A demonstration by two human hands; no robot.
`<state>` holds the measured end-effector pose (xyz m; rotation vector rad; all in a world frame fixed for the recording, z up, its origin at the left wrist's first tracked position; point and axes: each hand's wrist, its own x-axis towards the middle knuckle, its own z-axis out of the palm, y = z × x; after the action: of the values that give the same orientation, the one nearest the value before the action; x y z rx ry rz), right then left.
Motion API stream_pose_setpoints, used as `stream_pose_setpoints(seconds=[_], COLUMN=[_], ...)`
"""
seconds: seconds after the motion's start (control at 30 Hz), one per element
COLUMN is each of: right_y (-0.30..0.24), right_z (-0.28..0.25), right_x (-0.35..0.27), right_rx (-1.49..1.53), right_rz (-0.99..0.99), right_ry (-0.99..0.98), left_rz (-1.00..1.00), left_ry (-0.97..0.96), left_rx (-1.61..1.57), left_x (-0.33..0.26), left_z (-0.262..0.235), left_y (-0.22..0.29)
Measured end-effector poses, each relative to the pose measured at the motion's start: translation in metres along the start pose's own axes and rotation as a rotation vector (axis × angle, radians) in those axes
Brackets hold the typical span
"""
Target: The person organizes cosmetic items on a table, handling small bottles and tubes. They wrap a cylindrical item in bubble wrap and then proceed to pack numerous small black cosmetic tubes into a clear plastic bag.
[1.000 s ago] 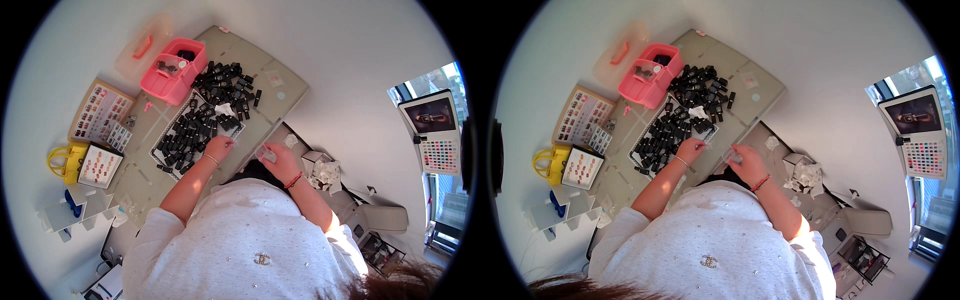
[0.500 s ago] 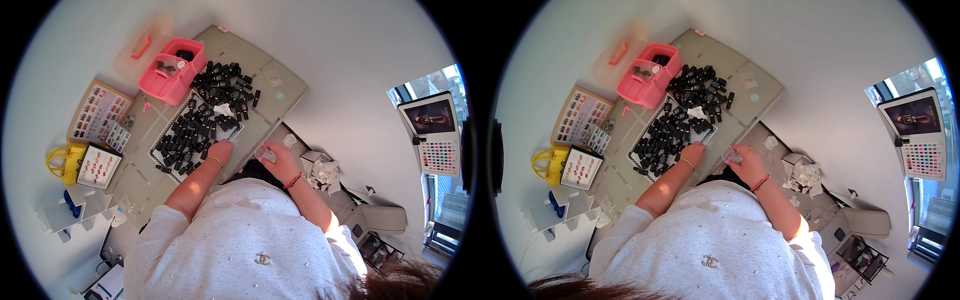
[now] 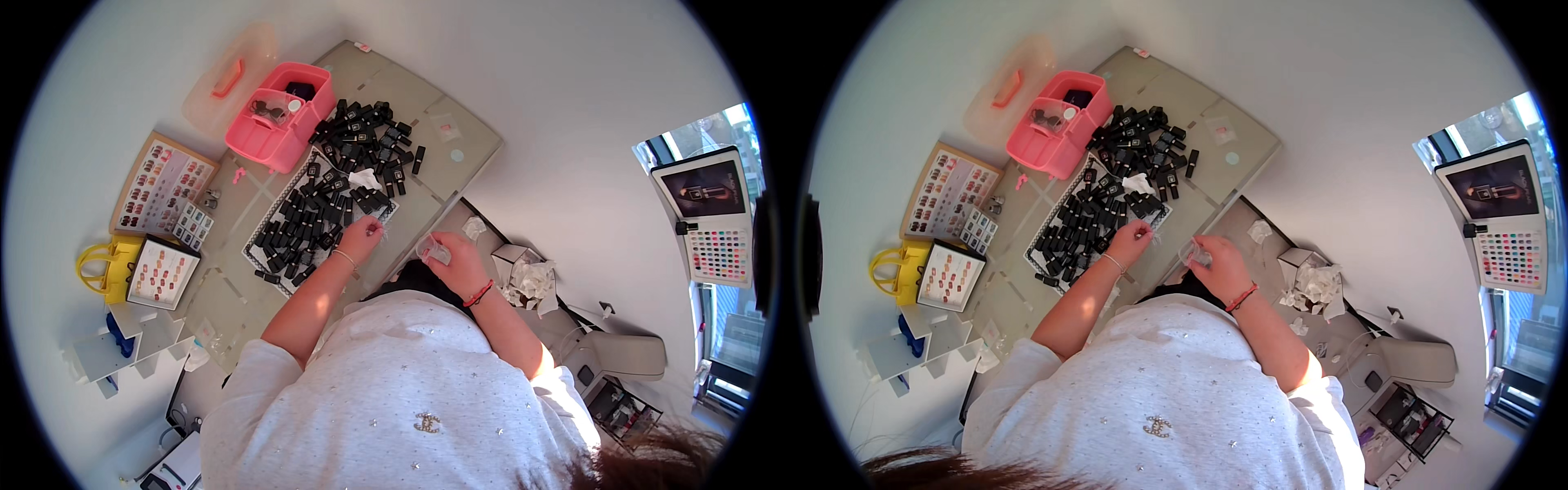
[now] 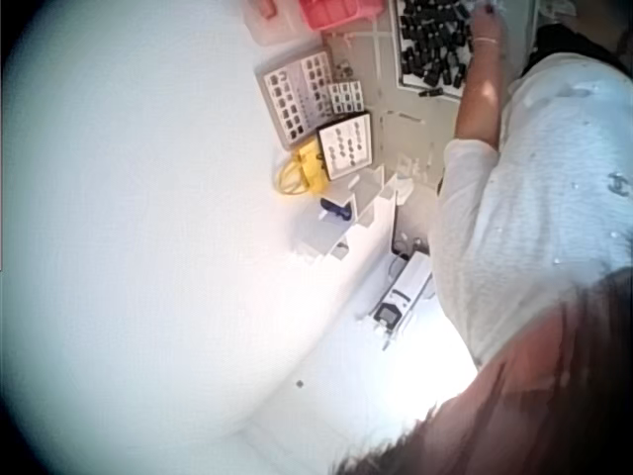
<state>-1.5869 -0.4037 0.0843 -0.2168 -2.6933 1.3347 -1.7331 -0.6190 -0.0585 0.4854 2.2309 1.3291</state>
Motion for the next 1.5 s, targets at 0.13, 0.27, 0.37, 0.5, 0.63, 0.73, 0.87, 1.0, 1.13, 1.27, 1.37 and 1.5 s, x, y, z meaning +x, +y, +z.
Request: stream_pose_setpoints(seconds=[0.13,0.27,0.37,0.5,0.63,0.73,0.87,1.0,1.13,1.27,1.37,1.5], right_y=[-0.002,-0.006,-0.007,-0.008,-0.009,-0.007,-0.004,-0.005,-0.006,-0.008,-0.004,-0.004], right_z=[-0.001,0.0,0.0,0.002,0.003,0.004,0.005,0.005,0.004,0.003,0.004,0.004], right_x=[0.0,0.0,0.0,-0.001,-0.002,-0.003,-0.005,-0.005,-0.005,-0.007,-0.008,-0.007], right_rx=[0.003,-0.003,-0.002,-0.001,-0.008,-0.006,-0.019,-0.016,-0.013,0.004,-0.008,-0.014], right_rz=[0.031,0.049,0.045,0.034,0.019,0.023,0.018,0.012,0.021,0.037,0.024,0.033], right_ry=[-0.023,-0.043,-0.043,-0.042,-0.037,-0.036,-0.039,-0.04,-0.038,-0.032,-0.015,-0.018], left_rz=[0.022,0.074,0.151,0.262,0.305,0.378,0.371,0.51,0.484,0.233,0.14,0.17], left_ry=[-0.142,-0.223,-0.228,-0.243,-0.224,-0.212,-0.239,-0.206,-0.306,-0.284,-0.182,-0.177], left_rx=[-0.392,-0.376,-0.2,-0.021,-0.005,0.042,0.051,0.072,0.054,-0.135,0.071,0.635], left_x=[-0.006,-0.024,-0.03,-0.033,-0.036,-0.037,-0.037,-0.037,-0.034,-0.026,-0.013,-0.011], left_z=[-0.01,-0.026,-0.031,-0.03,-0.025,-0.023,-0.022,-0.023,-0.029,-0.031,-0.026,-0.012], left_y=[0.049,0.109,0.135,0.145,0.148,0.153,0.154,0.152,0.155,0.14,0.093,0.03])
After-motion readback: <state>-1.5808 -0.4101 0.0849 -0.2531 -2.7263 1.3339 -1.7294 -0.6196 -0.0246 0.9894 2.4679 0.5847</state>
